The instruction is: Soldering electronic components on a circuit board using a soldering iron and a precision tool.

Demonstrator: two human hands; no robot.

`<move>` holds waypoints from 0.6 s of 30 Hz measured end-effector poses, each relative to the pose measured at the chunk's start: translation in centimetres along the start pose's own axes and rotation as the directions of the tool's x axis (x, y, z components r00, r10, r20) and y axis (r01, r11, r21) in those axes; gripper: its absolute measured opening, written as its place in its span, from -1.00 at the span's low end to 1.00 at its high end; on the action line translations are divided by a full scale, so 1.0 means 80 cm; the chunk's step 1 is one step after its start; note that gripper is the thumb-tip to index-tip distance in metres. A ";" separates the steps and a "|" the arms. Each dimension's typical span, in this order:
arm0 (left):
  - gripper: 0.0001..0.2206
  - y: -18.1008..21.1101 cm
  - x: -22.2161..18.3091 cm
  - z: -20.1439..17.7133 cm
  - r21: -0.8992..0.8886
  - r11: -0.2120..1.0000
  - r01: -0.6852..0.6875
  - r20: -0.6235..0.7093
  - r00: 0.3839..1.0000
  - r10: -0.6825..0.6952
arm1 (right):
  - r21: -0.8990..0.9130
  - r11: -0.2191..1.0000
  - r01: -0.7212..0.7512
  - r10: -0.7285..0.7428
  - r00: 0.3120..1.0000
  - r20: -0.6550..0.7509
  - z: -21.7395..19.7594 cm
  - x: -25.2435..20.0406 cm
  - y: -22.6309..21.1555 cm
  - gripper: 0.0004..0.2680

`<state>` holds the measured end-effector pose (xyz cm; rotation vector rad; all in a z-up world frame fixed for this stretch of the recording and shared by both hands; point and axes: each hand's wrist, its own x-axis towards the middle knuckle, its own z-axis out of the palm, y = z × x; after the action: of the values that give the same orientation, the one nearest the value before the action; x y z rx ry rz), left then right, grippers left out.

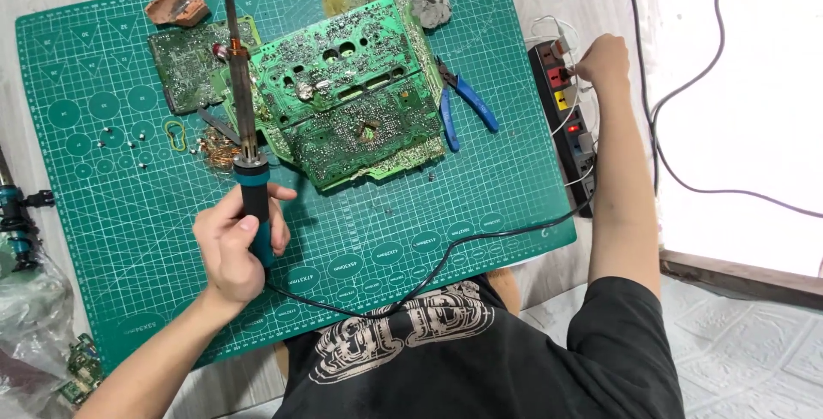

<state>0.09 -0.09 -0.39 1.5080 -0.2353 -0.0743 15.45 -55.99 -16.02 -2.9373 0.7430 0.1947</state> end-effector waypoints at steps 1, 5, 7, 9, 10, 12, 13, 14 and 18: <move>-0.62 -0.002 -0.001 -0.001 0.010 1.000 -0.023 0.001 1.000 0.023 | 0.060 0.998 0.011 -0.009 0.999 -0.037 0.003 -0.003 0.003 -0.87; -0.67 -0.002 -0.003 -0.005 0.020 0.999 -0.045 -0.018 0.999 0.045 | 0.097 0.994 0.042 -0.031 0.993 -0.111 0.012 -0.013 0.004 -0.96; -0.67 0.000 -0.003 -0.007 0.103 0.991 -0.081 -0.017 0.996 0.083 | 0.085 0.994 0.065 -0.052 0.989 -0.140 0.020 -0.005 0.018 -0.96; -0.66 0.008 -0.002 -0.005 0.163 0.981 -0.107 -0.008 0.994 0.110 | 0.014 0.998 0.063 -0.060 0.989 -0.135 0.021 -0.007 0.015 -0.99; -0.64 0.012 -0.001 -0.004 0.223 0.966 -0.133 0.000 0.991 0.136 | -0.058 0.996 0.063 -0.070 0.989 -0.130 0.022 -0.007 0.012 -0.98; -0.64 0.011 -0.002 -0.005 0.223 0.964 -0.142 0.004 0.989 0.145 | -0.031 0.998 0.051 -0.053 0.994 -0.095 0.018 -0.008 0.012 -0.98; -0.64 0.011 -0.002 -0.006 0.224 0.963 -0.151 0.007 0.988 0.153 | -0.005 0.999 0.039 -0.039 0.997 -0.059 0.016 -0.007 0.012 -0.97; -0.64 0.009 -0.002 -0.007 0.223 0.964 -0.148 0.004 0.989 0.151 | -0.008 0.999 0.041 -0.041 0.998 -0.057 0.017 -0.007 0.009 -0.97; -0.63 0.003 -0.004 -0.011 0.176 0.975 -0.138 -0.011 0.990 0.142 | 0.059 0.997 0.047 -0.040 0.991 -0.124 0.031 -0.001 0.014 -0.98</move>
<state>-0.06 0.84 -0.20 1.6611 -0.3357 0.0789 14.64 -56.60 -18.53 -2.9248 0.6860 -0.0129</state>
